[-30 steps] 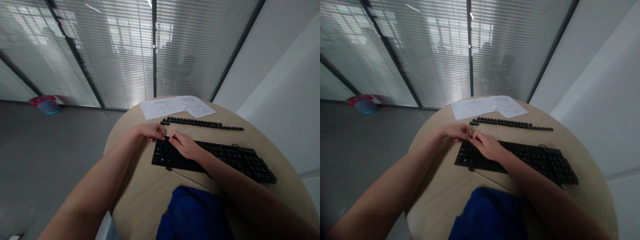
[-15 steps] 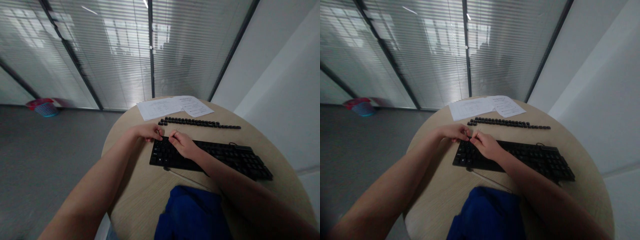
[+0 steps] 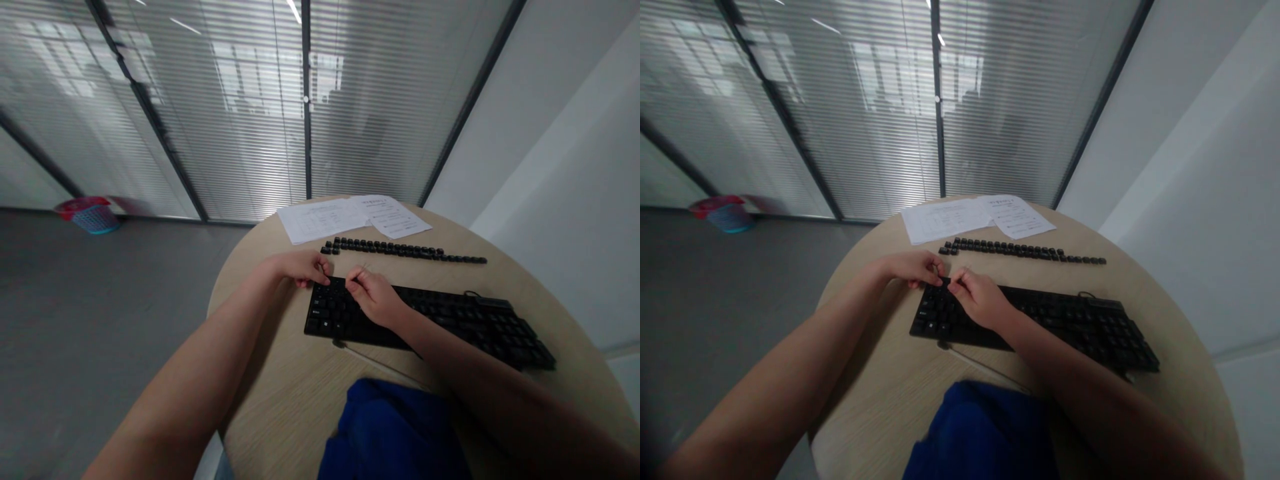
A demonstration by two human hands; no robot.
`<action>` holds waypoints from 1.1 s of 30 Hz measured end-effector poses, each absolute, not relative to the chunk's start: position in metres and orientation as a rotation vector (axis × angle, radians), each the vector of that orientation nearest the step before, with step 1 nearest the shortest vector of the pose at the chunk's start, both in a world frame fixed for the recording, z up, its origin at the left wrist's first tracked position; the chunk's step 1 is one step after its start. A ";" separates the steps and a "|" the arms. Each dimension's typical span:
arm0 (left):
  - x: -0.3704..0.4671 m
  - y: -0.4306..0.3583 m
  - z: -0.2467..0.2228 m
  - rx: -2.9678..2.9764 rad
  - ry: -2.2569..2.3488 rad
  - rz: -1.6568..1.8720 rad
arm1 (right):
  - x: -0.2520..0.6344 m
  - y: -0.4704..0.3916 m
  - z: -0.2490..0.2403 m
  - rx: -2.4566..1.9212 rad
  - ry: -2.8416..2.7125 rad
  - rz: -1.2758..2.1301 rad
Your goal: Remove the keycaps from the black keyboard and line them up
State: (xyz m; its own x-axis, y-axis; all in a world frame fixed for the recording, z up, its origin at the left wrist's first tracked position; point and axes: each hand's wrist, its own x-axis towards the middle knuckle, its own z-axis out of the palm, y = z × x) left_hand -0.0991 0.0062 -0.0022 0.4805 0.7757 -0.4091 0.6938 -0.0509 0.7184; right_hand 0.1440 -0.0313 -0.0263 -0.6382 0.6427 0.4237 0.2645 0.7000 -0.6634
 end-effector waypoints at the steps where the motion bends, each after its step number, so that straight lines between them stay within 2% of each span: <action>1: -0.099 0.006 -0.002 1.777 1.244 0.108 | 0.144 -0.031 -0.027 -0.686 -2.250 0.740; 7: -0.099 0.006 -0.002 1.770 1.239 0.121 | 0.141 -0.028 -0.035 -0.787 -1.893 0.952; 10: -0.099 0.005 -0.001 1.768 1.251 0.101 | 0.139 -0.027 -0.039 -0.736 -1.910 0.980; 13: -0.100 0.003 0.002 1.769 1.243 0.120 | 0.139 -0.026 -0.040 -0.708 -1.953 0.879; 20: -0.094 -0.005 0.019 1.793 1.250 0.477 | 0.137 -0.028 -0.031 -0.637 -2.010 0.542; 33: -0.083 -0.005 0.022 1.884 1.182 0.634 | 0.135 -0.032 -0.027 -0.656 -2.161 0.332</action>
State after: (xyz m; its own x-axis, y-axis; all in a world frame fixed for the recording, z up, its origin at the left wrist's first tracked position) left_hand -0.0831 -0.0053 0.0216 0.4365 0.8997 -0.0028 0.4955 -0.2378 0.8354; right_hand 0.1350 -0.0325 -0.0271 -0.5169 0.5600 0.6475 0.3395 0.8284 -0.4454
